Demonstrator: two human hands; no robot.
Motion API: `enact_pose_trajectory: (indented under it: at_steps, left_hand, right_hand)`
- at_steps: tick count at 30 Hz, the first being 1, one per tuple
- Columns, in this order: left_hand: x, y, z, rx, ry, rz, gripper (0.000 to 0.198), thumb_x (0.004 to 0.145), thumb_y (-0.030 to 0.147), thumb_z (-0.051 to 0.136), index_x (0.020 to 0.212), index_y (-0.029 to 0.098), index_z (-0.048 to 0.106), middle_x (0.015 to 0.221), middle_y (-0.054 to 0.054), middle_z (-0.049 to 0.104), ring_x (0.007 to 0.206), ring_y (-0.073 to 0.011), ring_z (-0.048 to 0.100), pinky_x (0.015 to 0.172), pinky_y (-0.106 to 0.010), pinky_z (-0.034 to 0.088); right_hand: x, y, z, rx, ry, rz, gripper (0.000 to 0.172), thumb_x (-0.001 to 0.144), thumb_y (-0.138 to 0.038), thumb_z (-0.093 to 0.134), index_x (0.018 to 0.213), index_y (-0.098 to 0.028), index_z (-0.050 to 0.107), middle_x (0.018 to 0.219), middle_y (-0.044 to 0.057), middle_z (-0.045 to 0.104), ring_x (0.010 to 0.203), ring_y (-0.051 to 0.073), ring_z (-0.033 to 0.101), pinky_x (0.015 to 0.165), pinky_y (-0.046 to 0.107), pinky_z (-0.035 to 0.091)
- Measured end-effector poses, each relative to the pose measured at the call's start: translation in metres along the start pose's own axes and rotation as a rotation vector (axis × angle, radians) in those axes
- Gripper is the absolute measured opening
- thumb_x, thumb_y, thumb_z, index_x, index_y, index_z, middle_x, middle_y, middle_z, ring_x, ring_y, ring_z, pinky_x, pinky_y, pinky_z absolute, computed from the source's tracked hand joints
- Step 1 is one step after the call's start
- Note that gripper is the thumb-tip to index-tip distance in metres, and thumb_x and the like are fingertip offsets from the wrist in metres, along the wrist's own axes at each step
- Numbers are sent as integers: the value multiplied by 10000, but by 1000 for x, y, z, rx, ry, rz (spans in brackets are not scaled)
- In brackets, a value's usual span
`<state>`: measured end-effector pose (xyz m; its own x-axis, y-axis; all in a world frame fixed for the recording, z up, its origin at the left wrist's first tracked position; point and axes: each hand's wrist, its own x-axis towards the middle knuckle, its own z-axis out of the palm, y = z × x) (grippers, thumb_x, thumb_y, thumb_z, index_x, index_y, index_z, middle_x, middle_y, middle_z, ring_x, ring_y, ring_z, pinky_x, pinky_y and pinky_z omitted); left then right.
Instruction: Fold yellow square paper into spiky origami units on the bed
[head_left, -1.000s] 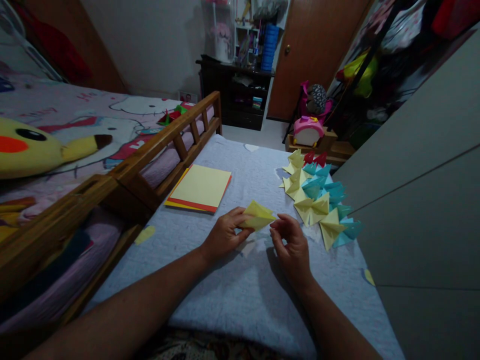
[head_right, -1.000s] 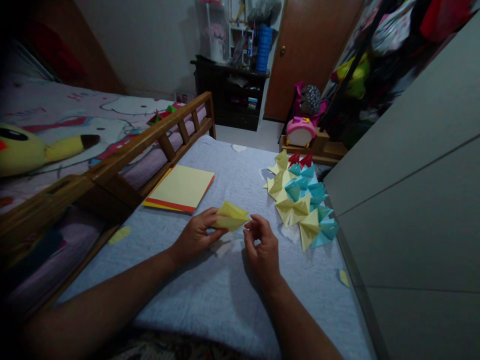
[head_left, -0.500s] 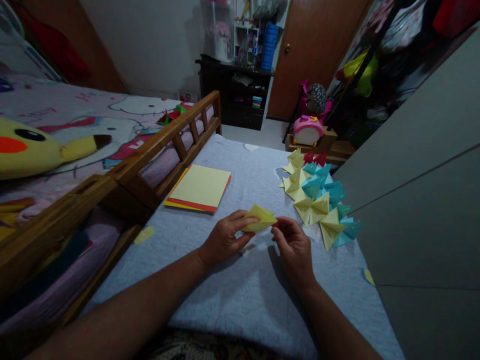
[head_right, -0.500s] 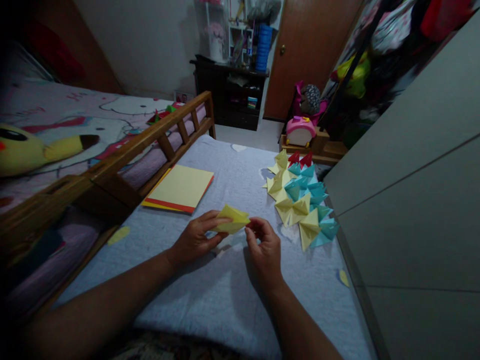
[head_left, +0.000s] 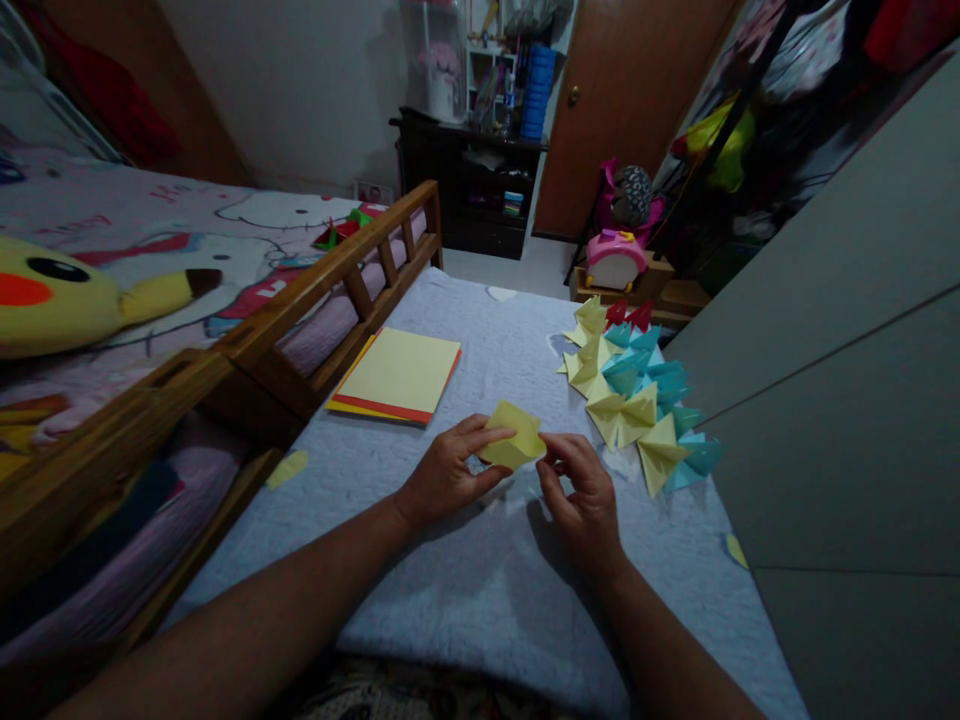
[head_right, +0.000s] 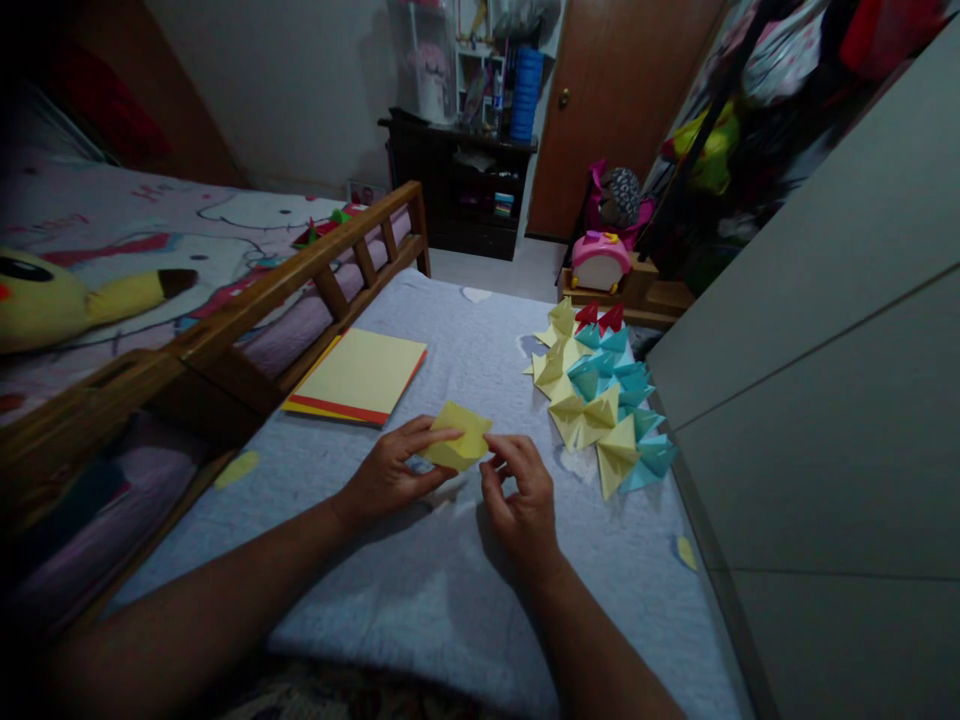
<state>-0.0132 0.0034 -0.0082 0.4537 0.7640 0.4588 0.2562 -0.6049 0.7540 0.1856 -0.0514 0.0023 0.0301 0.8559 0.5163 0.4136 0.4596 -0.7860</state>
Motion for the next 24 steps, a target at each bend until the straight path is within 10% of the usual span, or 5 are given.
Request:
enact_pose_trajectory:
  at_steps: [13, 24]
  left_hand:
    - [0, -2, -2, -109, -88, -88, 534, 839, 364, 774, 1338, 264, 615, 1261, -86, 633, 1172, -259, 606, 1041, -445, 478]
    - [2, -1, -4, -210, -138, -135, 533, 808, 323, 782, 1314, 249, 634, 1211, -85, 639, 1142, -250, 603, 1027, -413, 470]
  right_hand:
    - [-3, -1, -2, -12, -94, -72, 514, 836, -62, 585, 1293, -298, 587, 1357, 93, 576, 1198, 247, 572, 789, 345, 571]
    - [-7, 5, 0, -5, -101, -55, 574, 851, -98, 598, 1382, -292, 500, 1250, 87, 610, 1047, 227, 600, 771, 370, 573]
